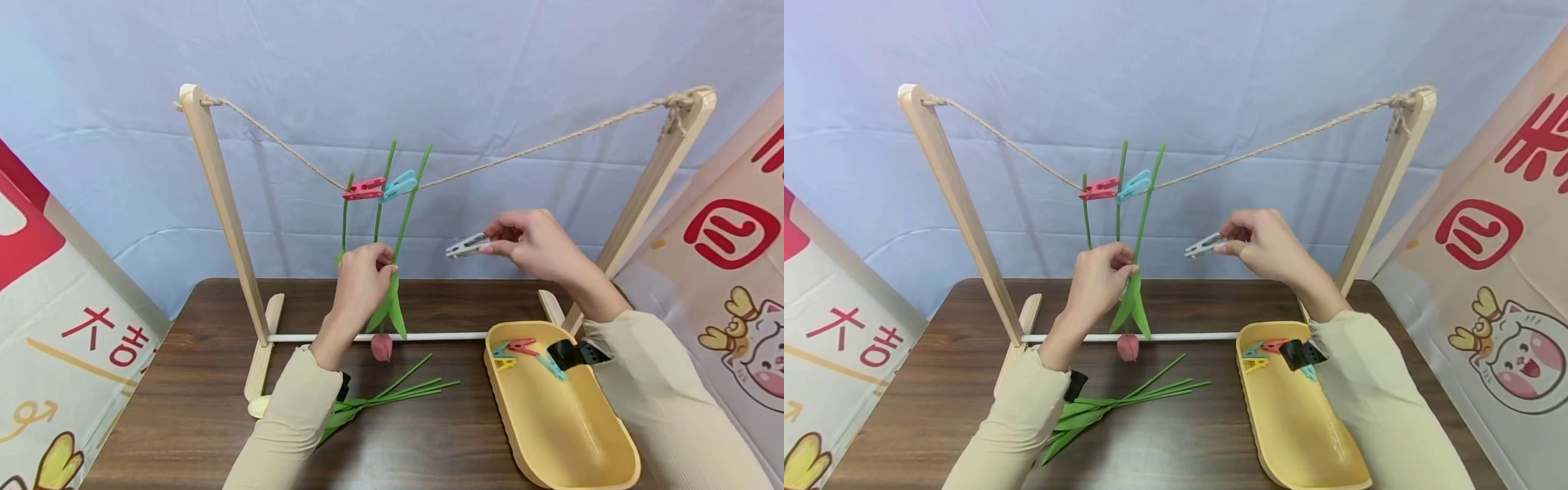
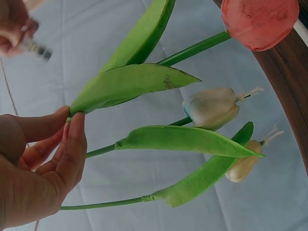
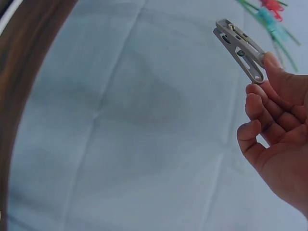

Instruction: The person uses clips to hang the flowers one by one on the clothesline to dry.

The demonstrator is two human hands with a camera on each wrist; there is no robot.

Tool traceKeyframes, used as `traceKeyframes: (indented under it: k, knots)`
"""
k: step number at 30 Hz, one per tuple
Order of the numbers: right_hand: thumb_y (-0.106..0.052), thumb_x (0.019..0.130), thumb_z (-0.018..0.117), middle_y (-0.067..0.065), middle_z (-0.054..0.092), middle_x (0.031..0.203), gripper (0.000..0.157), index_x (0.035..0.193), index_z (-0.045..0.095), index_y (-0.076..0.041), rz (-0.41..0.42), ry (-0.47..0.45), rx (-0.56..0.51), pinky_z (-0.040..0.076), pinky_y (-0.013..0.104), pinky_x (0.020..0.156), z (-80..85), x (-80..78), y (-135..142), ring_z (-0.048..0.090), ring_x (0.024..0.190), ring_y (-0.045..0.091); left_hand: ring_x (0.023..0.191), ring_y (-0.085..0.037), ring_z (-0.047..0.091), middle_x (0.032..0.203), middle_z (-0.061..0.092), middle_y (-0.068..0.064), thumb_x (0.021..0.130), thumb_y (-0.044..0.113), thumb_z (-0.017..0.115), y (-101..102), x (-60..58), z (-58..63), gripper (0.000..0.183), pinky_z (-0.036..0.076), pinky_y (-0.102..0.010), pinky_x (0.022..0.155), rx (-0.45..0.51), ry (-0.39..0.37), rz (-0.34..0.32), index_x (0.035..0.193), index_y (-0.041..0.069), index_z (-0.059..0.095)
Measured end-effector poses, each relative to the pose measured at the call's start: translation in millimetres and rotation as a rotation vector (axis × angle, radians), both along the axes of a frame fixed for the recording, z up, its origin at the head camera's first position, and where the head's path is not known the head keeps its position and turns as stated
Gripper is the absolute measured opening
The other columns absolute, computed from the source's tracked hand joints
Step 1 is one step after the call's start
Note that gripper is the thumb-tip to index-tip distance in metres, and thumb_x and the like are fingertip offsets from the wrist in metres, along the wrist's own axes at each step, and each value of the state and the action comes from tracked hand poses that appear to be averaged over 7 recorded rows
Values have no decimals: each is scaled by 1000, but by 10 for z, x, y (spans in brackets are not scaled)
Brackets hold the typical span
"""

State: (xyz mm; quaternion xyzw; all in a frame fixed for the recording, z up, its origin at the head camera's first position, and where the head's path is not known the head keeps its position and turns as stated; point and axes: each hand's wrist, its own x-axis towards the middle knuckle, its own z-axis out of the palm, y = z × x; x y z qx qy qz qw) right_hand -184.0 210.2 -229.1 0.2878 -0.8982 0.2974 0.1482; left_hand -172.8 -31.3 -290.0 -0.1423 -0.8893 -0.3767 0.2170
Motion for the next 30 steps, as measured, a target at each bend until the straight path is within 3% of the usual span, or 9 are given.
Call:
traceKeyframes:
  k: [8, 13, 18, 22, 30]
  knots:
    - [-2, 77, 71, 7, 62, 67, 6, 78, 66, 1, -16, 127, -17, 37, 18, 50, 387, -20, -305, 49, 54, 10, 73, -20, 64, 77, 68, -7, 78, 2, 70, 10, 9, -5, 6, 48, -33, 69, 1, 1, 2, 84, 1, 68]
    - [-4, 79, 69, 12, 63, 71, 8, 81, 66, 3, -102, 184, -81, 36, 17, 52, 564, -6, -454, 50, 56, 10, 73, -19, 64, 76, 67, -7, 79, 2, 69, 11, 7, -7, 6, 48, -34, 69, 13, 4, -3, 84, 0, 68]
    - [-6, 79, 70, 16, 63, 71, 11, 81, 66, 4, -211, 218, -127, 34, 19, 53, 630, -30, -558, 49, 56, 13, 72, -19, 64, 76, 67, -7, 78, 2, 70, 9, 2, -9, 6, 48, -33, 69, 23, 3, 2, 84, 0, 68]
    - [-4, 80, 68, 17, 63, 73, 10, 80, 66, 5, -269, 201, -110, 36, 22, 55, 641, -78, -627, 52, 60, 21, 72, -19, 63, 76, 67, -7, 78, 2, 70, 8, -6, -19, 6, 48, -33, 69, 28, 4, -1, 84, 0, 68]
    - [-4, 81, 67, 16, 63, 73, 9, 77, 66, 4, -258, 77, -57, 38, 30, 58, 662, -100, -729, 55, 67, 27, 72, -20, 63, 75, 67, -7, 78, 1, 69, -21, -10, -37, 6, 47, -34, 69, 14, 11, -2, 84, 0, 68]
